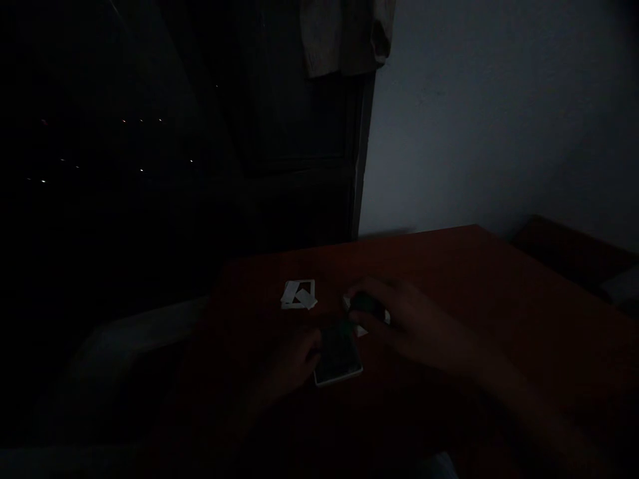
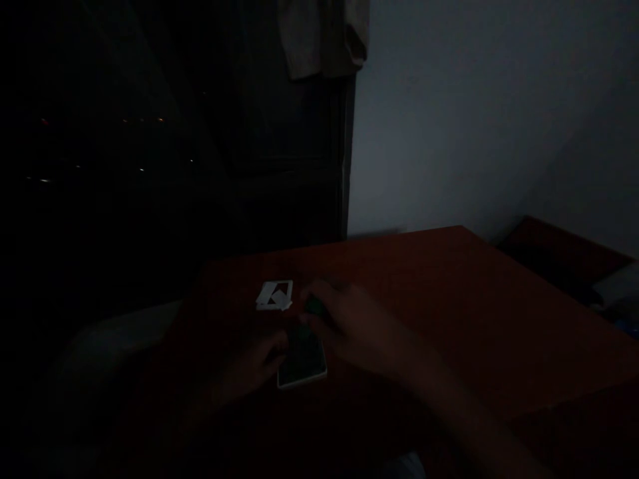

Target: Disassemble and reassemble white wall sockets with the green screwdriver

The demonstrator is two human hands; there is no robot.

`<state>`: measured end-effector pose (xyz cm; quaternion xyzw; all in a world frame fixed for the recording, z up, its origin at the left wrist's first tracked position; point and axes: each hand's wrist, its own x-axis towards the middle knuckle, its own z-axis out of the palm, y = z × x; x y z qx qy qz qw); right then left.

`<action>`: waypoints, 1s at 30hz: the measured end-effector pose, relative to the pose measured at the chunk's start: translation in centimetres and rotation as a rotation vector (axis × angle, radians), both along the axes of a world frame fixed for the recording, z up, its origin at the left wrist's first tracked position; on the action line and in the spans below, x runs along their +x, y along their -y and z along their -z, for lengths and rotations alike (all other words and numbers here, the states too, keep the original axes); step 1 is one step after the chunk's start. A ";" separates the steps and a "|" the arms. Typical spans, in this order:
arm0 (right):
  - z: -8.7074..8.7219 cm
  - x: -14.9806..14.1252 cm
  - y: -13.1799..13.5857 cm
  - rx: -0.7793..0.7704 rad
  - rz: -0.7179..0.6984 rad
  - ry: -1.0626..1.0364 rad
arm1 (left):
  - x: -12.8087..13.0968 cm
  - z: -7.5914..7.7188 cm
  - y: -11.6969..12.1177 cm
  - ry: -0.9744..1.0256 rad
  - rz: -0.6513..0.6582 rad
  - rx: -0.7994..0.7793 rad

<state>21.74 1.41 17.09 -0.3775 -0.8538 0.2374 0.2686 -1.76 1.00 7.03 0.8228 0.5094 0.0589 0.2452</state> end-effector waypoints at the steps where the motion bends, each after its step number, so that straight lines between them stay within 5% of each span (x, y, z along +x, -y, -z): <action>1: 0.1 0.3 0.1 -0.007 0.018 -0.013 | 0.1 -0.1 0.0 -0.016 0.007 0.011; 11: 2.1 4.3 0.9 -0.127 0.245 -0.128 | 1.2 -1.9 -0.7 -0.212 0.064 0.034; 30: 4.1 5.4 1.1 -0.142 0.318 -0.117 | 0.9 -1.8 -0.8 -0.042 0.011 0.095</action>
